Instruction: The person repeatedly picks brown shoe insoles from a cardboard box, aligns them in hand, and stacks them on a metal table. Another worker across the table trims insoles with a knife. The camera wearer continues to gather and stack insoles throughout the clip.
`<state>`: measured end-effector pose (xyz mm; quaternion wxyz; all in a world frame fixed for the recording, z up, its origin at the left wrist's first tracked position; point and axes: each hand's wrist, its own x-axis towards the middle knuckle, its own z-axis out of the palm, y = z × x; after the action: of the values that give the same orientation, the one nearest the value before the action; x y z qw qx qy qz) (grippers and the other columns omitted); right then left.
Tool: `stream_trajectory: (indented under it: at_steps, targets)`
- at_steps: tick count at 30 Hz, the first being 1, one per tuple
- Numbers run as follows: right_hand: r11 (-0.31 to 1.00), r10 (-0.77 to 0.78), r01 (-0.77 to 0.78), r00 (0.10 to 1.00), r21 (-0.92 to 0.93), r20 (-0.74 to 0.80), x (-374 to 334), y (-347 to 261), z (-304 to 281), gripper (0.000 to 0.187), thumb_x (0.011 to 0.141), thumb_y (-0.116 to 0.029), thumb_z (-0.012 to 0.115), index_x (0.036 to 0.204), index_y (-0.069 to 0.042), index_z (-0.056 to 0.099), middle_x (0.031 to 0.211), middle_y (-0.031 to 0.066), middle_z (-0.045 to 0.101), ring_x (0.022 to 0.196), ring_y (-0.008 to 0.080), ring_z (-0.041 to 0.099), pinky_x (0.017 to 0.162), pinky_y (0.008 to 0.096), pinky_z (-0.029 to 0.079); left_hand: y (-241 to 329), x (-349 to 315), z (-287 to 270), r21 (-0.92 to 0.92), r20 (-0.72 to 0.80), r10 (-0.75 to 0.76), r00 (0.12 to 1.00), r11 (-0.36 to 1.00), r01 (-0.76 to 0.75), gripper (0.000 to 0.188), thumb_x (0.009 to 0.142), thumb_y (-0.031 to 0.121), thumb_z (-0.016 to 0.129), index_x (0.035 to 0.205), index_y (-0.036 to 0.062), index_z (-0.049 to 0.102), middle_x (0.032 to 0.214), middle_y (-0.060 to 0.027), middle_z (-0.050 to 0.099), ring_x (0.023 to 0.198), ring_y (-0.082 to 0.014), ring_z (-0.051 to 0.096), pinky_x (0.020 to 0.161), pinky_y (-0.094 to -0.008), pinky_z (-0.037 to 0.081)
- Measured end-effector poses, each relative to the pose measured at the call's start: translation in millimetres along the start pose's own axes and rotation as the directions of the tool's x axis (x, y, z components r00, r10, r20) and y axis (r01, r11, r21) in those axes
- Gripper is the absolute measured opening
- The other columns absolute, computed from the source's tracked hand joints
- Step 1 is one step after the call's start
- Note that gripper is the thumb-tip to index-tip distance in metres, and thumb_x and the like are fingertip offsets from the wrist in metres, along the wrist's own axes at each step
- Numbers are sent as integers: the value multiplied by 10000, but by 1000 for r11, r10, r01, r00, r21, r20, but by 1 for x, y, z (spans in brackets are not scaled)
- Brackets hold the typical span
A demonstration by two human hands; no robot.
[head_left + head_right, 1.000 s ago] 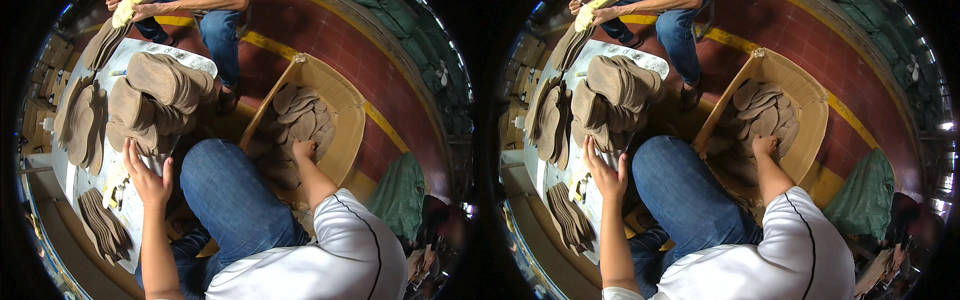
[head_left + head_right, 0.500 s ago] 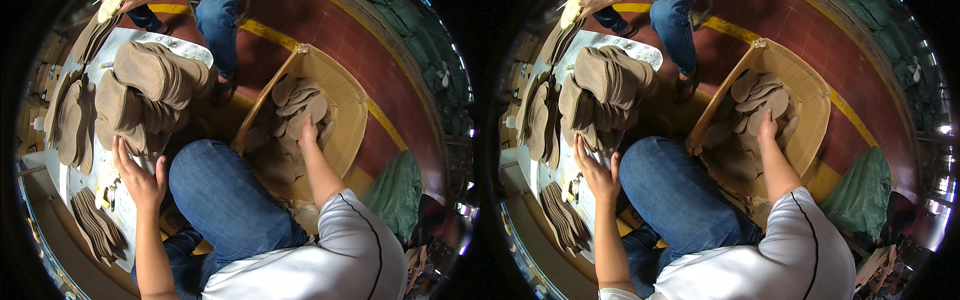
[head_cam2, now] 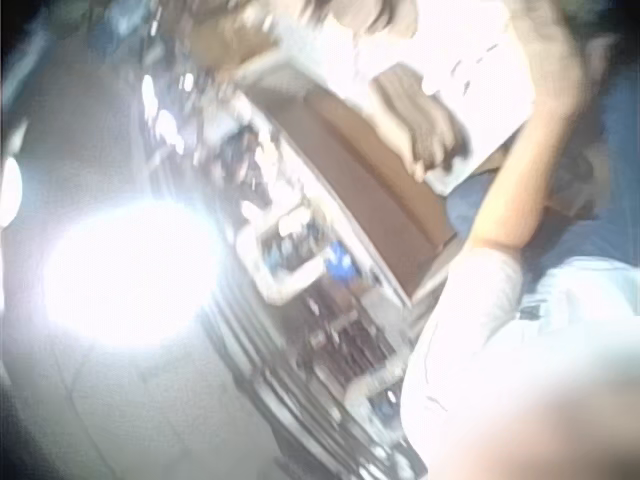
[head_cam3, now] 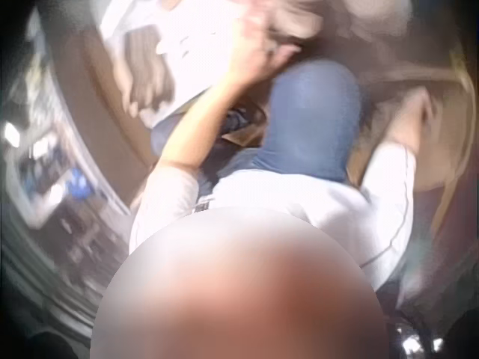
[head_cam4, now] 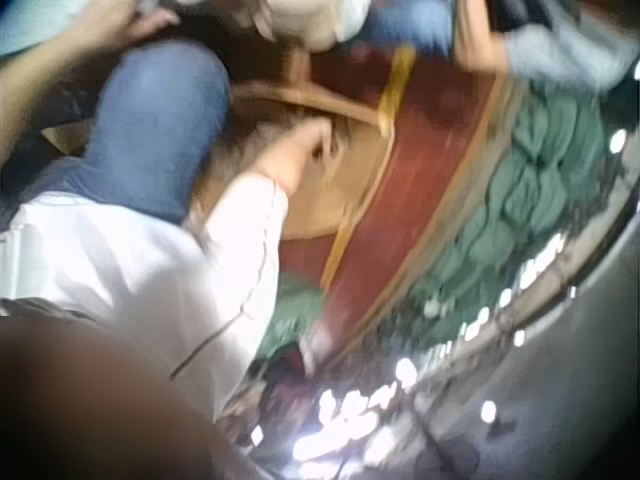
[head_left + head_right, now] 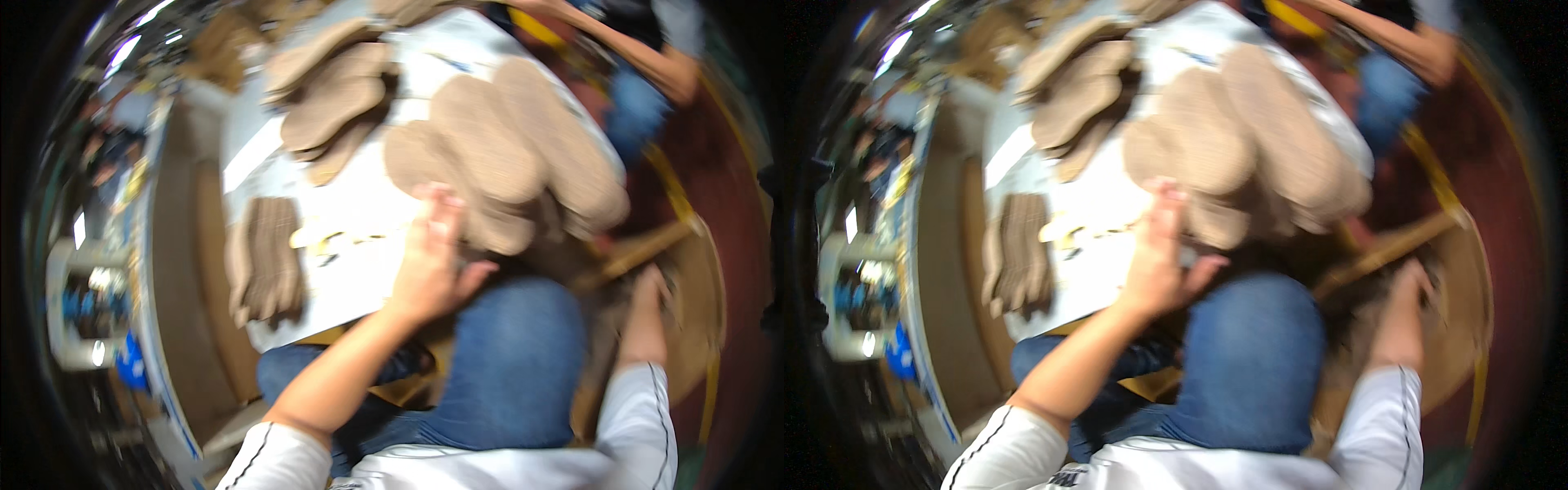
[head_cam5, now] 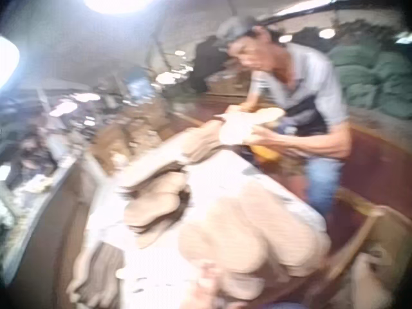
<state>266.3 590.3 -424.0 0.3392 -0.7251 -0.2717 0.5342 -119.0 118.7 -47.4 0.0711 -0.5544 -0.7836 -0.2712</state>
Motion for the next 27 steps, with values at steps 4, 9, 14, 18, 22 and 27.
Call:
stream_trajectory:
  at_steps: [4, 9, 14, 18, 22, 27]
  targets:
    - [990, 103, -103, 995, 100, 9, 24, 4, -11, 631, 1129, -336, 733, 1629, 31, 621, 1614, 158, 687, 1438, 332, 644, 1252, 513, 533, 2, 6, -10, 10, 10, 0, 1000, 1000, 0, 1202, 860, 370, 1023, 1773, -75, 381, 1789, -386, 385, 1676, -613, 390, 1366, -648, 396]
    - [972, 139, -144, 990, 187, 38, 52, 16, -23, 719, 1135, -407, 713, 1654, 69, 570, 1633, 204, 660, 1451, 371, 643, 1270, 530, 523, 9, 10, -10, 20, 20, 19, 1000, 1000, -19, 1140, 918, 395, 972, 1769, -74, 376, 1795, -375, 380, 1677, -608, 381, 1363, -641, 391]
    - [948, 61, -148, 953, 283, 295, 23, 34, -53, 799, 1114, -484, 735, 1659, 76, 565, 1644, 223, 646, 1459, 398, 646, 1284, 552, 511, 6, 5, -9, 16, 13, 20, 1000, 1000, -21, 1112, 942, 400, 951, 1770, -73, 378, 1810, -347, 373, 1687, -586, 371, 1362, -627, 392]
    - [965, 32, -140, 903, 221, 429, -36, 41, -95, 737, 1050, -468, 827, 1612, -17, 670, 1622, 171, 680, 1437, 375, 673, 1249, 554, 527, 7, 2, -10, 10, -11, 14, 1000, 1000, -14, 1098, 959, 415, 932, 1775, -69, 379, 1816, -332, 376, 1695, -567, 366, 1358, -609, 396]
    - [952, 31, -189, 841, 240, 540, -84, 28, -159, 860, 1049, -521, 794, 1748, -101, 519, 1757, 203, 493, 1578, 443, 519, 1297, 718, 371, 9, -1, -11, 19, -28, 7, 1000, 1000, -7, 1078, 974, 420, 915, 1777, -65, 383, 1825, -324, 375, 1698, -547, 373, 1358, -604, 390]
    - [975, 104, -190, 841, 111, 531, -131, -26, -232, 939, 1094, -551, 756, 1839, -94, 411, 1846, 271, 349, 1644, 487, 445, 1316, 803, 352, 5, -8, -10, 17, -48, 39, 998, 999, -38, 1006, 998, 379, 890, 1779, -30, 407, 1827, -302, 391, 1699, -519, 384, 1350, -598, 398]
